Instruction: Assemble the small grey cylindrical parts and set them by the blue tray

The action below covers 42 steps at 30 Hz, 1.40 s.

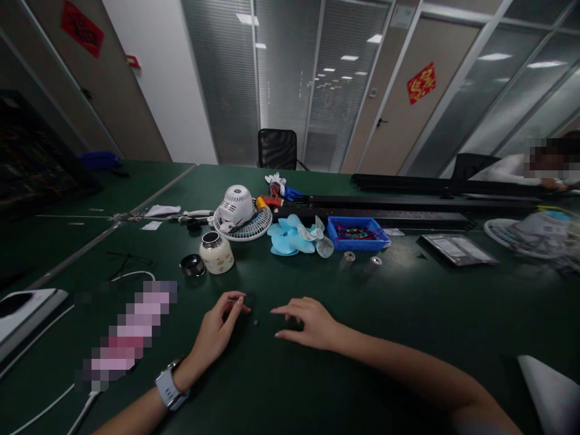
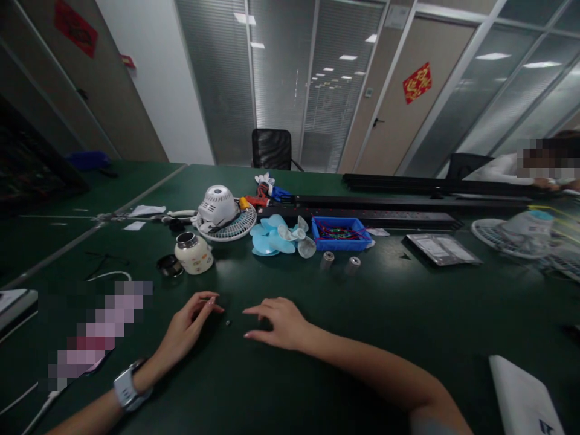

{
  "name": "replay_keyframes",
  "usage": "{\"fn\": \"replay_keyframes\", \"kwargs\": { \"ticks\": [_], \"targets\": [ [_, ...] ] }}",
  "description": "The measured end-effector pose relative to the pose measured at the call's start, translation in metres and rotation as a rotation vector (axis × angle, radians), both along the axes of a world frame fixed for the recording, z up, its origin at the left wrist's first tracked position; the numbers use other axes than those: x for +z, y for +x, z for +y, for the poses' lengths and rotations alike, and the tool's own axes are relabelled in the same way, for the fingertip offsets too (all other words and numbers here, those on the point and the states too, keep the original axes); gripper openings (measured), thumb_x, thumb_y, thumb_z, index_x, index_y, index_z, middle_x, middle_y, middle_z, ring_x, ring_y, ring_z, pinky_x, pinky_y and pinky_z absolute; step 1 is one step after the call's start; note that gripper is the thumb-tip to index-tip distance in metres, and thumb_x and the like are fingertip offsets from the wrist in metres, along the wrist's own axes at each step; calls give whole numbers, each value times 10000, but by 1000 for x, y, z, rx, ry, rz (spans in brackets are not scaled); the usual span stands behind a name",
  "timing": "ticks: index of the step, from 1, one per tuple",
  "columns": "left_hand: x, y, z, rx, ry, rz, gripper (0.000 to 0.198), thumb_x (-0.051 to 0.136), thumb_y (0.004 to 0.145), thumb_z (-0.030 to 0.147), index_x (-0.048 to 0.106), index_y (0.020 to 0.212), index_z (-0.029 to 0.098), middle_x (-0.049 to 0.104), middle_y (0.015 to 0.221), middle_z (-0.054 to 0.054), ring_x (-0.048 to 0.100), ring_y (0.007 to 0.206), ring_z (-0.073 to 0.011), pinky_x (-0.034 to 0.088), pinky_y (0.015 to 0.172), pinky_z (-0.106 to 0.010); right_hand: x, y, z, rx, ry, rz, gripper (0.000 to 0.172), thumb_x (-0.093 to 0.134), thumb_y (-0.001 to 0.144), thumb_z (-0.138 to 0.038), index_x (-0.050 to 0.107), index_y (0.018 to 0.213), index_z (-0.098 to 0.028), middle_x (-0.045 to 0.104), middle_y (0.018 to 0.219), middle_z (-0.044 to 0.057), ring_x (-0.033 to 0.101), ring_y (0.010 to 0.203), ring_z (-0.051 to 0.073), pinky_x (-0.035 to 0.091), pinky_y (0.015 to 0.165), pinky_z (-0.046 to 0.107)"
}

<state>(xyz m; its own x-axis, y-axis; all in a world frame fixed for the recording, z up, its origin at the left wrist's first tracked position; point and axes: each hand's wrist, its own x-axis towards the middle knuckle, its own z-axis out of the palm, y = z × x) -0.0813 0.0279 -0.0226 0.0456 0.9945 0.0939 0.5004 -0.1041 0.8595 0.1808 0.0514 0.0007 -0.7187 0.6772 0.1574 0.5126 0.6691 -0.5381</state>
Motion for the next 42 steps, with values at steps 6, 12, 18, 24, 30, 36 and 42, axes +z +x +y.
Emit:
{"fn": "replay_keyframes", "kwargs": {
  "ticks": [6,12,18,24,30,36,42],
  "targets": [
    [-3,3,0,-11,22,0,269,428,961,435,520,1074,208,641,727,13,650,717,-185,472,684,-277,-24,-48,13,5,27,-11,259,625,866,-450,697,1072,-311,618,809,-25,582,728,111,386,706,255],
    [-4,1,0,-20,-19,33,260,417,966,436,513,1082,224,594,707,34,614,696,-174,439,660,-264,-17,-7,11,-83,37,50,183,610,887,-384,701,1008,-282,581,743,-28,552,668,108,393,654,248],
    [-1,4,0,-23,-30,56,272,423,959,447,520,1084,225,566,673,45,584,638,-165,409,593,-247,18,111,36,-756,379,197,330,501,915,-438,690,1012,-185,566,713,21,495,569,135,407,558,262],
    [0,4,-1,-22,-38,67,284,426,954,457,519,1092,227,555,650,51,568,597,-158,391,549,-238,22,187,61,-1023,406,-80,314,491,874,-423,701,946,-202,672,913,74,607,685,188,432,611,302],
    [3,5,-2,-35,-30,70,282,419,956,449,519,1085,219,561,657,46,570,597,-158,396,549,-240,9,193,68,-1047,284,-102,298,473,867,-397,684,960,-208,717,864,66,669,737,226,455,616,315],
    [4,6,-3,-37,-21,63,262,422,954,420,517,1073,206,549,659,42,569,613,-164,407,585,-255,9,193,62,-1040,424,-146,381,458,888,-464,693,1024,-196,718,963,103,676,772,255,483,635,346],
    [4,7,-4,-31,16,47,226,439,954,376,533,1060,200,544,680,36,523,605,-150,380,571,-242,15,170,73,-721,706,-178,510,472,891,-530,625,1174,-135,671,1137,160,619,1046,314,451,887,442]
  ]
}}
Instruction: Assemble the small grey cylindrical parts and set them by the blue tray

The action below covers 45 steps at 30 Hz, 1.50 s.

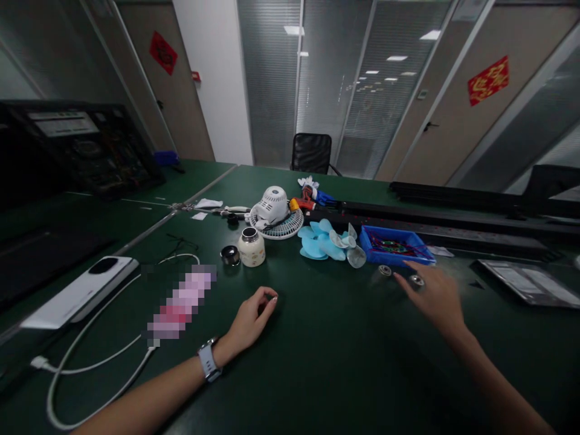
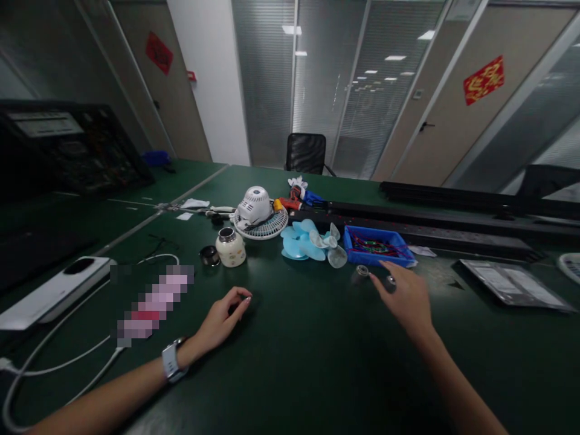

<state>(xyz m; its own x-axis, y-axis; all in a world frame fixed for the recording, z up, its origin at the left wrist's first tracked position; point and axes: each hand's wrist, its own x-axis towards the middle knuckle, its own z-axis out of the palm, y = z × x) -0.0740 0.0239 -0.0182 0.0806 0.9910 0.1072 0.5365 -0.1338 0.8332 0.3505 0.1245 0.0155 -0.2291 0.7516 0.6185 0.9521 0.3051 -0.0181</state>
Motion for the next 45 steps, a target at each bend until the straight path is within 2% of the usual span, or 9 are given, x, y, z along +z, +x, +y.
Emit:
{"fn": "replay_keyframes", "kwargs": {
  "ticks": [6,12,17,21,25,31,37,41,45],
  "targets": [
    [-1,-1,-1,-5,19,-14,233,445,952,374,538,1073,198,546,684,34,529,614,-150,384,577,-239,-4,-19,25,88,-225,-114,457,445,888,-501,654,1118,-166,721,989,128,654,937,307,431,856,473],
    [1,-1,-1,-3,15,0,243,445,952,383,541,1085,203,550,676,36,535,609,-153,381,560,-238,0,-14,34,153,-395,56,381,576,816,-488,660,1052,-200,720,976,90,661,905,282,457,857,439],
    [1,0,-2,1,45,1,223,468,948,363,554,1085,209,597,718,25,577,617,-152,428,555,-237,8,-36,-1,243,-501,175,364,640,789,-463,678,1051,-213,714,971,75,650,921,264,473,846,423],
    [6,15,-6,-88,193,11,192,545,922,303,585,1084,208,681,1016,-54,655,906,-198,532,789,-321,8,-83,-43,467,-569,249,341,679,789,-409,665,1086,-240,703,1036,57,627,966,236,469,861,399],
    [18,47,-7,-265,359,15,271,590,909,270,574,1175,222,662,1202,-80,623,1098,-220,506,954,-394,-5,-131,-64,650,-616,370,320,717,766,-341,655,1066,-249,707,1022,35,631,954,209,470,877,376],
    [25,71,1,-248,337,26,191,576,924,279,614,1097,207,698,1095,-86,680,989,-220,559,870,-390,-29,-163,-68,673,-710,688,361,747,710,-278,619,1040,-208,691,964,24,651,880,181,514,784,305],
    [19,69,3,-262,405,83,156,582,922,266,635,1059,215,712,1037,-76,685,950,-214,572,829,-371,-36,-165,-68,672,-785,740,299,753,706,-308,653,965,-198,700,897,14,655,823,178,507,737,292],
    [20,57,6,-165,403,22,124,587,913,294,627,977,196,725,965,-84,710,903,-218,590,790,-362,-37,-164,-70,660,-754,749,288,754,695,-315,639,932,-199,691,888,11,650,814,174,498,734,289],
    [4,31,6,-161,278,1,165,629,881,285,556,1010,213,748,940,-43,728,891,-207,589,806,-358,-38,-163,-71,621,-722,736,279,749,669,-272,602,896,-202,679,893,9,639,809,172,491,740,294]
  ]
}}
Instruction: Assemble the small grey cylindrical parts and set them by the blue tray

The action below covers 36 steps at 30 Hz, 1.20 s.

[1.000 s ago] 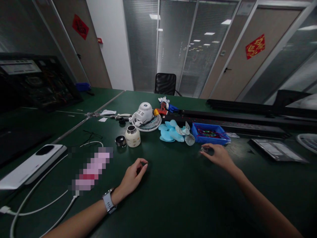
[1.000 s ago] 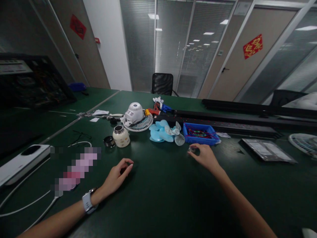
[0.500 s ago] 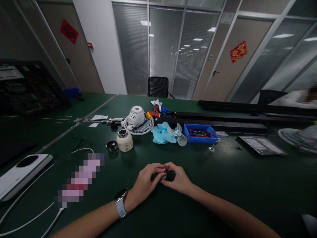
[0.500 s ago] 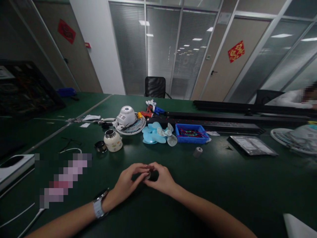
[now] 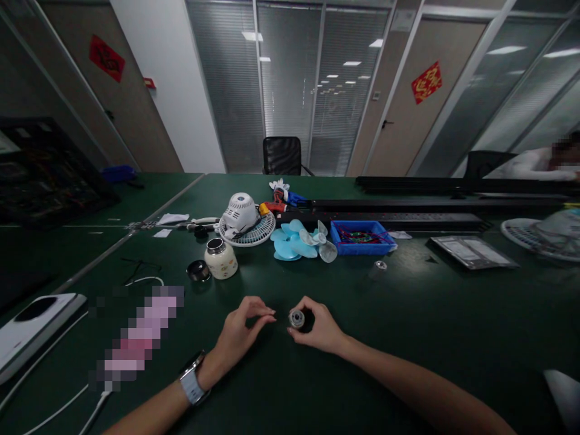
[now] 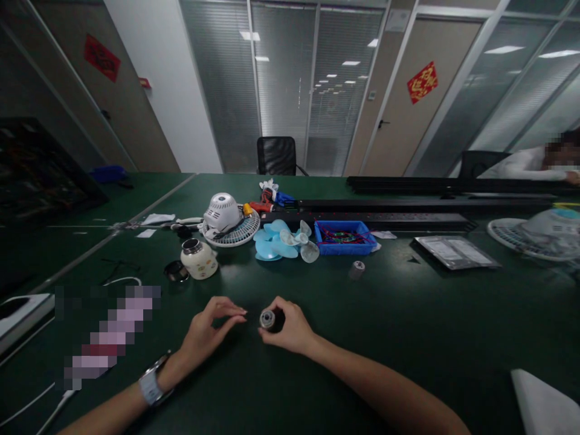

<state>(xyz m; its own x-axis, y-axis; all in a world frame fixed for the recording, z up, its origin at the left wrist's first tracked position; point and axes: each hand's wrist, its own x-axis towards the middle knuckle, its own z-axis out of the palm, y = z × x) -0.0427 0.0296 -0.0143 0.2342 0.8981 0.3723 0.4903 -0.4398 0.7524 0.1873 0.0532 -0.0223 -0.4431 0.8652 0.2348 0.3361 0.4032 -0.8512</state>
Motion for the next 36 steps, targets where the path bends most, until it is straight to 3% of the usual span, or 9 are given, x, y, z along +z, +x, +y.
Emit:
{"fn": "replay_keyframes", "kwargs": {
  "ticks": [4,9,16,20,24,27,31,33,36],
  "targets": [
    [-16,-11,-1,-84,-167,11,279,640,867,280,505,1107,236,752,967,-22,726,924,-197,573,871,-383,1,1,-1,-19,4,-27,256,744,659,-271,562,825,-202,669,852,5,625,765,163,489,718,290],
    [-13,-7,0,-129,-216,47,384,638,852,263,493,1207,242,737,1066,-54,683,1054,-225,495,991,-469,3,19,5,-102,25,-58,252,736,685,-311,572,841,-201,680,862,14,637,770,167,500,723,301],
    [-3,-10,0,-91,-260,6,407,642,855,337,484,1222,263,737,1103,-38,660,1101,-229,494,980,-450,-7,87,66,-558,160,-89,365,651,764,-515,569,895,-185,693,886,81,650,813,217,516,782,377],
    [3,-9,-3,-35,-262,-37,311,539,919,346,487,1208,245,742,1078,-45,683,1038,-218,521,912,-397,-15,108,91,-669,222,-117,480,626,779,-549,559,1045,-154,685,959,121,650,878,243,511,827,403],
    [-1,-11,-1,75,-297,-96,250,437,964,367,510,1153,221,737,1000,-60,691,950,-222,524,823,-365,-4,94,71,-758,506,-206,664,661,780,-478,451,1291,-110,545,1256,207,530,1162,306,426,969,474],
    [-8,-14,3,138,-307,-152,247,394,973,384,525,1087,208,709,872,-39,680,844,-211,510,759,-331,12,63,42,-537,596,-308,451,609,850,-401,541,1240,-185,584,1163,136,541,1106,273,424,934,440],
    [-11,-16,4,155,-299,-156,231,385,971,371,527,1056,210,619,746,6,621,713,-184,468,669,-286,17,7,17,-34,339,-373,393,627,846,-477,632,1179,-269,608,858,20,583,783,170,444,717,303],
    [-10,-15,3,160,-298,-139,223,387,968,364,526,1048,210,580,710,20,592,673,-177,444,641,-276,12,-17,15,101,247,-385,434,662,801,-530,656,1164,-292,591,805,-6,570,720,143,427,669,271],
    [-11,-15,3,160,-306,-122,217,386,967,362,520,1042,209,541,681,32,564,641,-172,419,616,-269,1,-38,19,208,238,-416,298,666,814,-494,714,1060,-332,592,809,-19,573,718,120,411,682,255]
  ]
}}
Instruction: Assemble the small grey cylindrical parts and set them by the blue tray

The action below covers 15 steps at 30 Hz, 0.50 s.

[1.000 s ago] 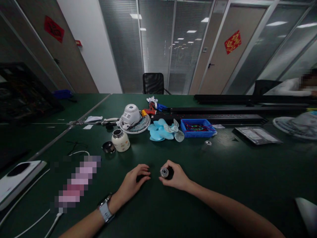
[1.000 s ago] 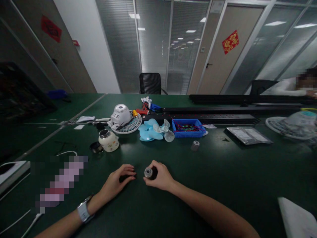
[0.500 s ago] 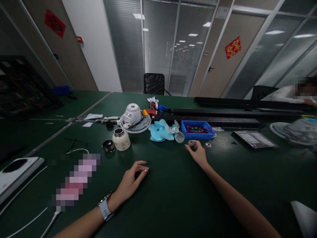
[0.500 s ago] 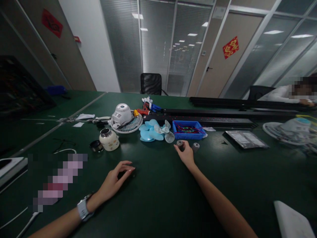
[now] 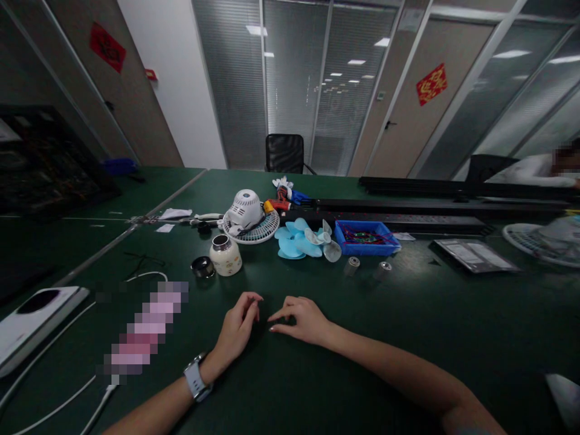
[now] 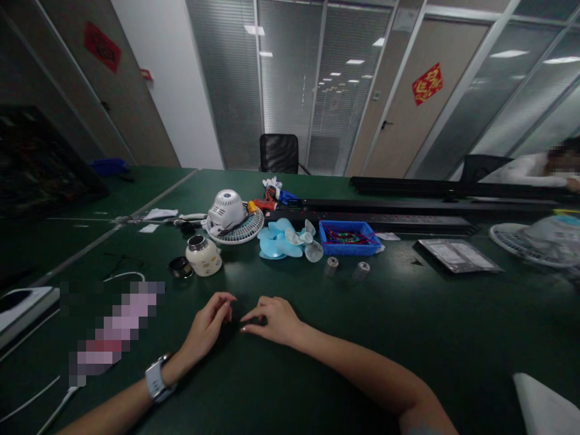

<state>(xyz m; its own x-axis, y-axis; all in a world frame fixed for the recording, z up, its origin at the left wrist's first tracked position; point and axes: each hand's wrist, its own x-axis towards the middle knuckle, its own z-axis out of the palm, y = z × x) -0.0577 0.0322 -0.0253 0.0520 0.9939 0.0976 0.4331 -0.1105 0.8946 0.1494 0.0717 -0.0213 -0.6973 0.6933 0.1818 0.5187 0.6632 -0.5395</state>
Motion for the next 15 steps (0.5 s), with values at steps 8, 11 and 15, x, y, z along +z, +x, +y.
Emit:
{"fn": "replay_keyframes", "kwargs": {
  "ticks": [8,11,15],
  "targets": [
    [-3,0,1,-29,-13,4,204,385,972,361,501,1055,216,511,673,44,527,619,-161,386,593,-258,5,59,21,-225,77,114,151,633,869,-357,749,905,-267,623,874,20,599,733,133,470,642,244],
    [-2,0,2,-36,-10,9,199,392,968,358,500,1053,214,513,676,43,531,625,-161,392,601,-258,18,106,39,-420,298,189,170,592,895,-307,742,926,-236,686,938,51,640,871,190,504,802,324],
    [-1,0,1,-36,-5,26,204,398,963,357,504,1058,211,527,678,40,539,626,-162,396,598,-257,29,148,64,-578,505,109,217,537,911,-262,741,963,-210,738,952,63,671,907,225,509,864,383]
  ]
}}
